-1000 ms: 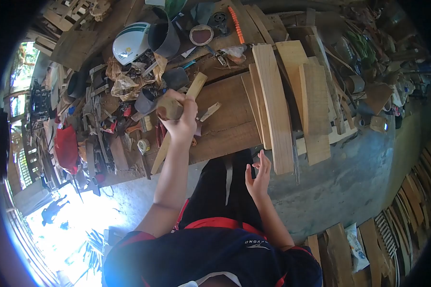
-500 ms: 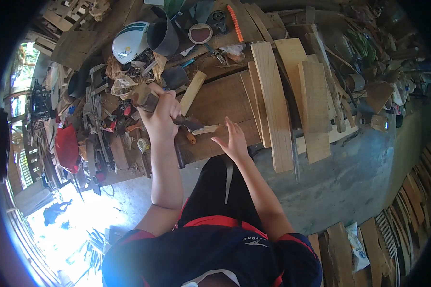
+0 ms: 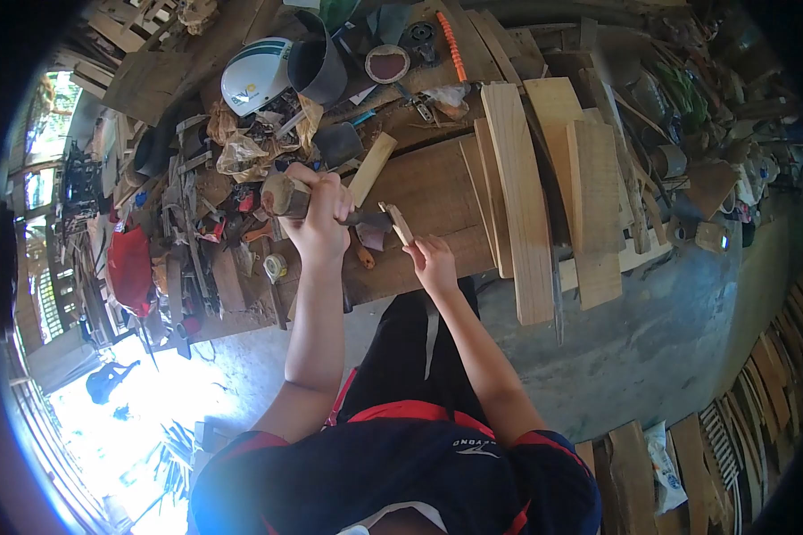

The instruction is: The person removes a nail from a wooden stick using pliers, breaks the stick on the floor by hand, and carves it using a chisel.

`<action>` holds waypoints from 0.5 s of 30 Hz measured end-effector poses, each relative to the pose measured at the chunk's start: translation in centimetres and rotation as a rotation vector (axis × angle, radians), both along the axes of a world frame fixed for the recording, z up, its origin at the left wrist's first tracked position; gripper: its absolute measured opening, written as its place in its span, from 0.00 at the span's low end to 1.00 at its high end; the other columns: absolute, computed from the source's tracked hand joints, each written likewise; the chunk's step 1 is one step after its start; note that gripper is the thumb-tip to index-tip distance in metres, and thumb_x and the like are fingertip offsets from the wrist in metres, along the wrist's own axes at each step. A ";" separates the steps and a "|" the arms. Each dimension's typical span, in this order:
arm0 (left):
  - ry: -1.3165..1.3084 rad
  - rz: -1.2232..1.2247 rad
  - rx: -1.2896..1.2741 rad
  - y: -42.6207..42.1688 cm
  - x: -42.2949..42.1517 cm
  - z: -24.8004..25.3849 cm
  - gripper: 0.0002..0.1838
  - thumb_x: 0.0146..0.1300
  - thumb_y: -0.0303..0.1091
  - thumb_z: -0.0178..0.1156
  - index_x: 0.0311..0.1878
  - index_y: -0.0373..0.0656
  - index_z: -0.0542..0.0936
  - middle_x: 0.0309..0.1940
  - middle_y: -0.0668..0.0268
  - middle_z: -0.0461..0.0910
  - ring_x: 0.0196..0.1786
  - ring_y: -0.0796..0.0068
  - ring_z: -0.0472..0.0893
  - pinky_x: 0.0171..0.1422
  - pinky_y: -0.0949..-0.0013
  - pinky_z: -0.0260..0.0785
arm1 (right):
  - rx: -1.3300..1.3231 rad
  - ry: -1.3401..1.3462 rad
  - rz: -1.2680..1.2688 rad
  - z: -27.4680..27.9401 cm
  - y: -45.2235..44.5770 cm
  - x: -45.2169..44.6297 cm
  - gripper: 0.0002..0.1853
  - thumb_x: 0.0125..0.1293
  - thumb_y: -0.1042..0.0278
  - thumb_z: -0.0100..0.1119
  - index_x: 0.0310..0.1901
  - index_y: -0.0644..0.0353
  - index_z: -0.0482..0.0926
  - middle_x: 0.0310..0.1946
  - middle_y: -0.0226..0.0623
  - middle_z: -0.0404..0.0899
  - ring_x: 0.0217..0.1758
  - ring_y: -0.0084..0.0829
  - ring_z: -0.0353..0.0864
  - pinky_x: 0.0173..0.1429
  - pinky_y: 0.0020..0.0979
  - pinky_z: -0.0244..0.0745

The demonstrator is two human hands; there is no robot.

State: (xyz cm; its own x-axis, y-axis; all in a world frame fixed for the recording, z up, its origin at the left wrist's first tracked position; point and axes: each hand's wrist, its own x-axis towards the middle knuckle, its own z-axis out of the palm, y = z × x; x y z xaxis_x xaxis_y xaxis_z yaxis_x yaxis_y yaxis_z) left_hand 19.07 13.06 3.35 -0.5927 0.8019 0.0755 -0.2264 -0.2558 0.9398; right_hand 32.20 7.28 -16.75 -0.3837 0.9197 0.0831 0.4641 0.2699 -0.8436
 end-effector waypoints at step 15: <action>0.000 -0.039 -0.033 -2.4 0.9 -3.7 0.12 0.54 0.19 0.55 0.22 0.43 0.64 0.14 0.70 0.66 0.15 0.84 0.65 0.18 0.77 0.57 | 0.286 -0.035 -0.076 -5.8 0.6 0.6 0.08 0.57 0.70 0.60 0.36 0.65 0.77 0.32 0.42 0.80 0.40 0.42 0.79 0.54 0.41 0.74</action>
